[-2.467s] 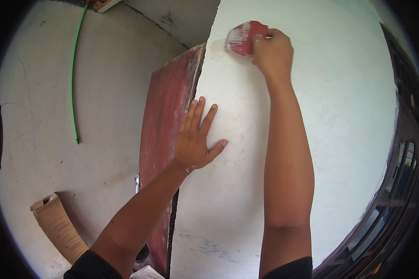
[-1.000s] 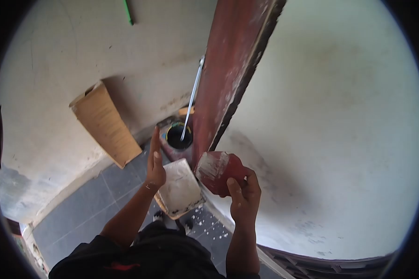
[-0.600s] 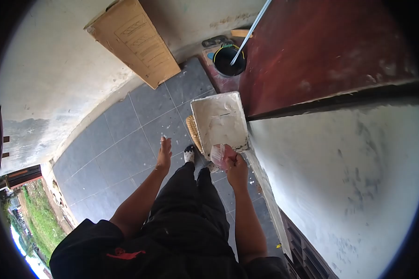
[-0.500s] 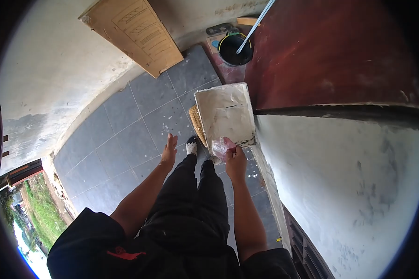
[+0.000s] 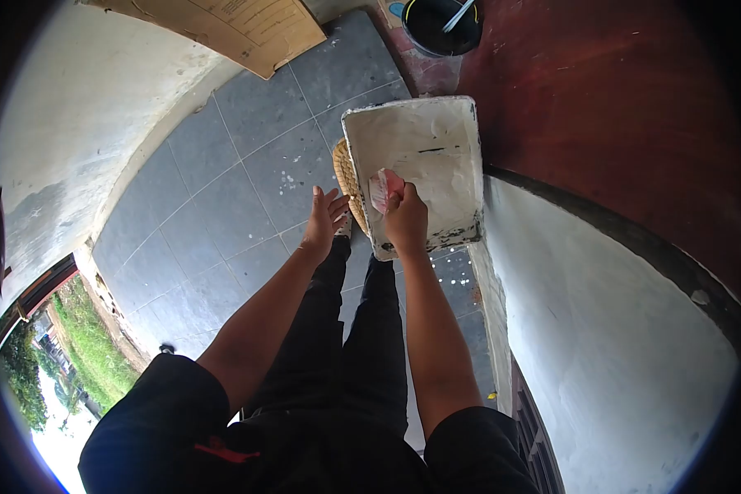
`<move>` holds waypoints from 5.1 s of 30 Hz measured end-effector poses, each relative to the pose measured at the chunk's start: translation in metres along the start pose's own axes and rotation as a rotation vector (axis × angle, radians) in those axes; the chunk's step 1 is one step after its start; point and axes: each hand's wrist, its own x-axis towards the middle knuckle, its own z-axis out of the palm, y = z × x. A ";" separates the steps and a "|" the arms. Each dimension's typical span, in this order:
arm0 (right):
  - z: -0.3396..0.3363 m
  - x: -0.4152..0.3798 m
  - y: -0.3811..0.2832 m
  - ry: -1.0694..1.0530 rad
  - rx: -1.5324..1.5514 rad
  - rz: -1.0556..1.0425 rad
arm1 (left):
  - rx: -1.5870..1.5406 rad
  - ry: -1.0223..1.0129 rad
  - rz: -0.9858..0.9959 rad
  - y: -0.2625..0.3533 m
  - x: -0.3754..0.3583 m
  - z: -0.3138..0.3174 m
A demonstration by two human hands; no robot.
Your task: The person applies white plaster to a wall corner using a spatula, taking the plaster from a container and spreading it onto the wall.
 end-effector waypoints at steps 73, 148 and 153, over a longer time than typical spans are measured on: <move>-0.273 -0.126 -0.151 -0.526 1.728 -0.115 | 0.042 -0.089 0.593 0.123 -0.111 0.076; -0.802 -0.373 -0.576 1.713 -1.552 -0.868 | 0.172 -0.398 2.622 0.481 -0.585 0.497; -0.789 -0.381 -0.538 1.696 -1.590 -0.841 | 0.149 -0.407 2.619 0.482 -0.585 0.496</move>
